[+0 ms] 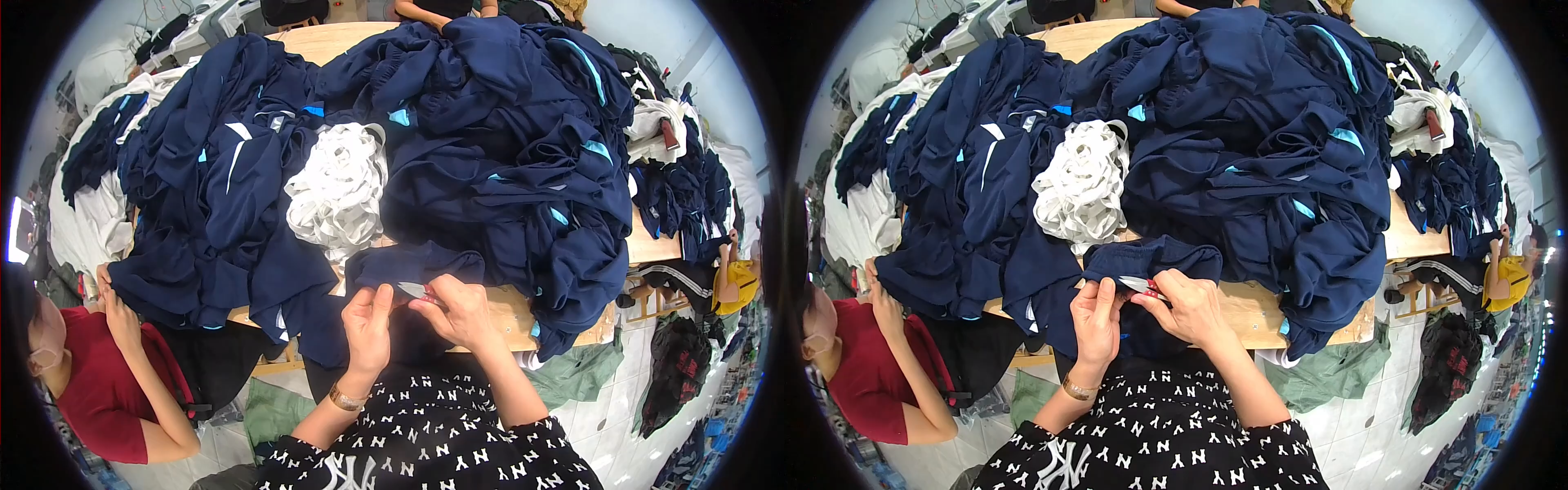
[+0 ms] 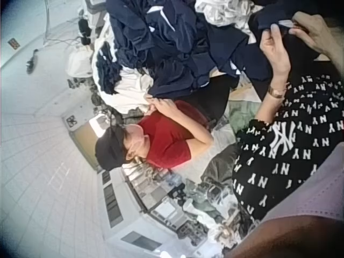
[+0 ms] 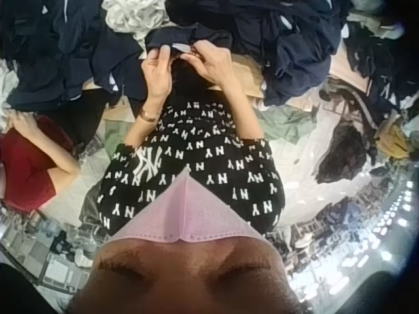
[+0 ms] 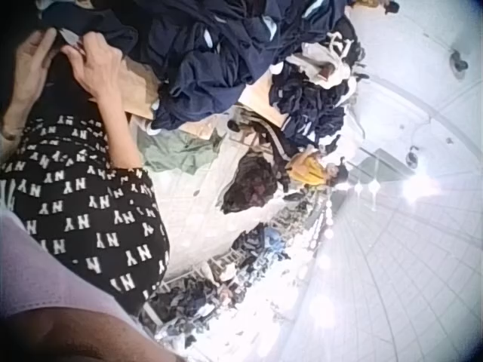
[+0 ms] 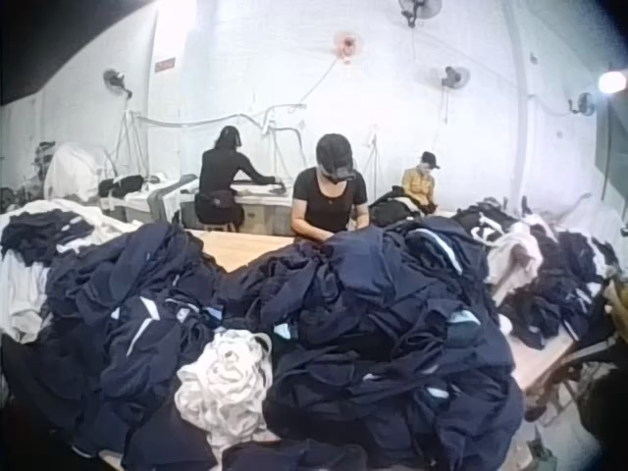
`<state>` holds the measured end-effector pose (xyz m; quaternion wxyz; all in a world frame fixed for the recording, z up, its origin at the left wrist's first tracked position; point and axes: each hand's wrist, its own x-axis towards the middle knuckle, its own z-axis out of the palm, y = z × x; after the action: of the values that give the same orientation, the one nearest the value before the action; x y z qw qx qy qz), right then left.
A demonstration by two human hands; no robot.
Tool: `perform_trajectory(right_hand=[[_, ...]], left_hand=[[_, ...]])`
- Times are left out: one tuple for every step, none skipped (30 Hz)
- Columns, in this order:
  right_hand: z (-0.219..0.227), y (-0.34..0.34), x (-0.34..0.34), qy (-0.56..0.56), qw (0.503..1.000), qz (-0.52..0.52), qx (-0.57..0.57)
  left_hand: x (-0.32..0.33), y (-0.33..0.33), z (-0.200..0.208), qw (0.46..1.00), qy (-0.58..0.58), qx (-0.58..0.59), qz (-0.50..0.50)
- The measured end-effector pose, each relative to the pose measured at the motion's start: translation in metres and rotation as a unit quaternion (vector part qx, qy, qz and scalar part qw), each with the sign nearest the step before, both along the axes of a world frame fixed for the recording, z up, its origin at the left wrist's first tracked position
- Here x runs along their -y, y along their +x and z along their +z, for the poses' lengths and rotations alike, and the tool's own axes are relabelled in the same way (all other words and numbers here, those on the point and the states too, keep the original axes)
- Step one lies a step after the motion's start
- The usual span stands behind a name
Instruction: Trimming loose threads from blue clothing garments using a small handheld thread clipper in a factory setting.
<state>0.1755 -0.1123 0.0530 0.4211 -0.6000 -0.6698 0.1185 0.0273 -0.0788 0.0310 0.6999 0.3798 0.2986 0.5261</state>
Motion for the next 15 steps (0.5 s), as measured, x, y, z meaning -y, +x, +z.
perform_trajectory(right_hand=[[0.0000, 0.0003, 0.0000, 0.002, 1.000, -0.002, -0.001], [-0.0006, 0.0009, 0.0007, 0.002, 1.000, -0.002, -0.001], [-0.0018, 0.0019, 0.0019, -0.003, 1.000, -0.008, 0.002], [-0.0024, 0.0026, 0.0026, -0.008, 1.000, -0.014, 0.005], [-0.0017, 0.0031, 0.0025, -0.008, 1.000, -0.014, 0.006], [-0.0011, 0.0033, 0.0023, -0.003, 1.000, -0.011, 0.011], [-0.0001, 0.0033, 0.0020, 0.003, 1.000, -0.008, 0.017], [-0.0003, 0.0032, 0.0017, 0.003, 1.000, -0.007, 0.017], [-0.0008, 0.0031, 0.0013, 0.003, 1.000, -0.005, 0.018], [-0.0014, 0.0033, 0.0010, 0.002, 1.000, -0.004, 0.019], [-0.0014, 0.0032, 0.0010, 0.002, 1.000, -0.004, 0.020], [-0.0013, 0.0031, 0.0010, 0.001, 1.000, -0.003, 0.020], [-0.0016, 0.0028, 0.0014, 0.000, 1.000, -0.003, 0.019], [-0.0016, 0.0023, 0.0012, 0.000, 1.000, -0.003, 0.019], [-0.0014, 0.0018, 0.0008, 0.001, 1.000, -0.003, 0.017]], left_hand=[[-0.0006, 0.0006, 0.0026, 1.000, -0.008, 0.005, 0.001], [-0.0010, 0.0011, 0.0040, 1.000, -0.016, 0.011, 0.003], [-0.0013, 0.0015, 0.0035, 1.000, -0.017, 0.011, 0.002], [-0.0015, 0.0020, 0.0026, 1.000, -0.018, 0.010, 0.008], [-0.0018, 0.0024, 0.0019, 1.000, -0.019, 0.010, 0.013], [-0.0017, 0.0019, 0.0012, 1.000, -0.019, 0.009, 0.013], [-0.0016, 0.0008, 0.0013, 1.000, -0.015, 0.003, 0.013], [-0.0014, 0.0001, 0.0015, 1.000, -0.011, -0.002, 0.013], [-0.0013, -0.0002, 0.0017, 1.000, -0.011, -0.003, 0.013], [-0.0014, -0.0001, 0.0013, 1.000, -0.005, -0.012, 0.014], [-0.0015, -0.0001, 0.0010, 1.000, 0.002, -0.020, 0.014], [-0.0015, -0.0002, 0.0006, 1.000, 0.002, -0.020, 0.014], [-0.0011, -0.0005, 0.0000, 1.000, 0.005, -0.026, 0.012], [-0.0007, -0.0008, -0.0007, 0.999, 0.009, -0.032, 0.010], [-0.0004, -0.0012, -0.0019, 0.999, 0.008, -0.033, 0.010]])
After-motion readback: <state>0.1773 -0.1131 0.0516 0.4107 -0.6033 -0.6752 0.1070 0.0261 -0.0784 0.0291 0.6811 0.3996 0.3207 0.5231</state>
